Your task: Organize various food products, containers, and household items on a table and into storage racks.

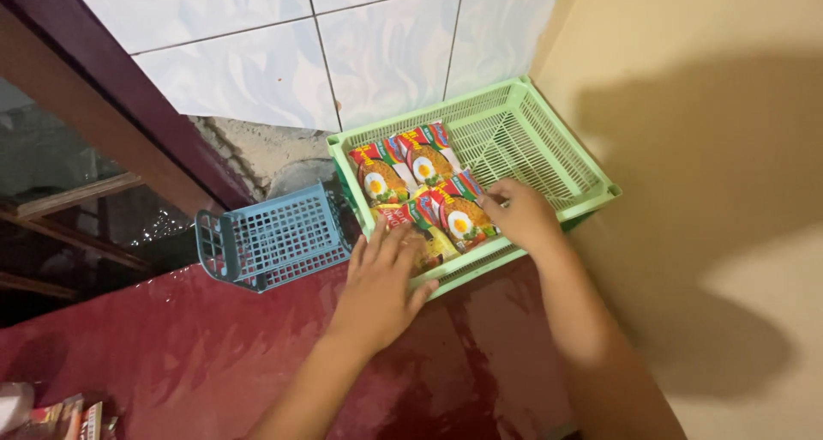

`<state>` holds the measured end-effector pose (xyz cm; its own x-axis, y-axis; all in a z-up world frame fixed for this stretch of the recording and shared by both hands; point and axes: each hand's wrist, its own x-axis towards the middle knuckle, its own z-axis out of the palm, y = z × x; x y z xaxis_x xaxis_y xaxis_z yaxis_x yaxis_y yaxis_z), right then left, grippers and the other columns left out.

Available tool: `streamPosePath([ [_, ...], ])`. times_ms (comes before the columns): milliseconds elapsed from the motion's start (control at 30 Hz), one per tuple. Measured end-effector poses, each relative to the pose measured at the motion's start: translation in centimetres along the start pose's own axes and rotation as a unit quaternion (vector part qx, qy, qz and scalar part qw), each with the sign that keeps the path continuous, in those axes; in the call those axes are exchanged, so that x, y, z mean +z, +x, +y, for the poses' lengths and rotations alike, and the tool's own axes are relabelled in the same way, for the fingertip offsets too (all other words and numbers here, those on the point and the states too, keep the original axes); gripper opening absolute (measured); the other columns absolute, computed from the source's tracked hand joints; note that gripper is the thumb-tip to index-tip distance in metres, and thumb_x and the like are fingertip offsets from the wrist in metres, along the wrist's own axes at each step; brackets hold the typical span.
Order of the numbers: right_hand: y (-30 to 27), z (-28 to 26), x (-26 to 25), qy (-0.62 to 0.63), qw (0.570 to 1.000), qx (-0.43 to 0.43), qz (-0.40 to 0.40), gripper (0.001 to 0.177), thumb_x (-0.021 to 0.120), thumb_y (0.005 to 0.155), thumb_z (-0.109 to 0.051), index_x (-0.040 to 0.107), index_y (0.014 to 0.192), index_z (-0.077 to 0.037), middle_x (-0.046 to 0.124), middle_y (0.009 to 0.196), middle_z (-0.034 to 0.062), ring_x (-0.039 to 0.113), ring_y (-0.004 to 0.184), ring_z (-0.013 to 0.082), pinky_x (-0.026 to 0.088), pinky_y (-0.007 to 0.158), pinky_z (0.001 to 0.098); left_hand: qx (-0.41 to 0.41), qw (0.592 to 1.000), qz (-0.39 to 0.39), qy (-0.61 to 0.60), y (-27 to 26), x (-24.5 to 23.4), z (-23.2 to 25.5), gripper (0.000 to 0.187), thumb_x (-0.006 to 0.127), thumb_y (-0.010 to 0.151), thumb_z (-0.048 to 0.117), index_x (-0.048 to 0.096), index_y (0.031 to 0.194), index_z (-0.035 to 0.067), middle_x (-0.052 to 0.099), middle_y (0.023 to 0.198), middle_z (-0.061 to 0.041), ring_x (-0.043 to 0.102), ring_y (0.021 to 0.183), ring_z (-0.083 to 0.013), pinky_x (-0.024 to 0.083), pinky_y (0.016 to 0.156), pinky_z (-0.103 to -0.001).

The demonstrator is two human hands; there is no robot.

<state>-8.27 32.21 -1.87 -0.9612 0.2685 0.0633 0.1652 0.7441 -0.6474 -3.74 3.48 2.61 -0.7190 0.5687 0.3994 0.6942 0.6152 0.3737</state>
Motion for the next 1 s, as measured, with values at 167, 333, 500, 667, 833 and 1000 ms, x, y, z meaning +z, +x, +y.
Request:
streamPosePath([
  [167,-1.8,-2.2,-0.1,-0.07,0.995,-0.019,0.064,0.027,0.071,0.088,-0.038,0.079,0.101,-0.016,0.076,0.088,0.0126,0.072,0.081,0.0328,0.055,0.075,0.0436,-0.076,0.991,-0.106,0.041,-0.1,1.3,0.0,0.078,0.067,0.09,0.049,0.043,0.146,0.002,0.035,0.158,-0.019,0.013,0.152,-0.0388,0.02,0.113,-0.063],
  [333,-2.2,-2.9,-0.1,-0.096,0.992,-0.011,0.076,0.028,0.07,0.089,-0.042,0.081,0.1,-0.018,0.074,0.081,0.0127,0.072,0.076,0.0341,0.056,0.073,0.0451,-0.11,0.982,-0.148,0.035,-0.1,1.5,0.1,0.072,0.065,0.091,0.046,0.041,0.146,0.006,0.036,0.156,-0.014,0.013,0.154,-0.0354,0.023,0.118,-0.058],
  [500,-1.2,-2.1,0.7,-0.093,0.988,-0.038,0.115,0.029,0.068,0.091,-0.037,0.077,0.103,-0.013,0.076,0.099,0.0123,0.07,0.089,0.0349,0.055,0.078,0.046,-0.089,0.991,-0.097,0.04,-0.4,2.1,-0.3,0.08,0.067,0.091,0.045,0.035,0.15,0.002,0.035,0.155,-0.019,0.017,0.152,-0.0363,0.026,0.114,-0.059],
  [667,-1.5,-3.9,1.8,-0.071,0.988,-0.08,0.111,0.03,0.067,0.091,-0.033,0.074,0.11,-0.01,0.071,0.108,0.0139,0.07,0.095,0.0336,0.055,0.082,0.0452,-0.104,0.988,-0.112,0.038,-0.4,1.8,-0.1,0.08,0.067,0.089,0.044,0.036,0.15,0.003,0.034,0.156,-0.018,0.015,0.152,-0.0349,0.026,0.114,-0.058],
  [833,-2.6,-6.0,1.7,-0.098,0.981,-0.114,0.125,0.026,0.072,0.087,-0.028,0.075,0.105,-0.009,0.07,0.106,0.0128,0.066,0.096,0.0363,0.052,0.08,0.0463,-0.137,0.975,-0.169,0.051,0.2,1.5,0.4,0.074,0.067,0.09,0.046,0.039,0.147,0.007,0.034,0.157,-0.015,0.011,0.155,-0.0331,0.024,0.117,-0.058],
  [1000,-4.2,-5.0,2.0,-0.013,0.96,-0.186,0.207,0.021,0.071,0.092,-0.015,0.074,0.111,-0.008,0.071,0.114,0.0103,0.067,0.104,0.0308,0.053,0.092,0.0401,-0.111,0.979,-0.163,-0.046,-0.3,0.2,0.0,0.081,0.068,0.088,0.045,0.033,0.153,0.01,0.019,0.165,-0.014,0.004,0.154,-0.036,0.015,0.118,-0.059],
])
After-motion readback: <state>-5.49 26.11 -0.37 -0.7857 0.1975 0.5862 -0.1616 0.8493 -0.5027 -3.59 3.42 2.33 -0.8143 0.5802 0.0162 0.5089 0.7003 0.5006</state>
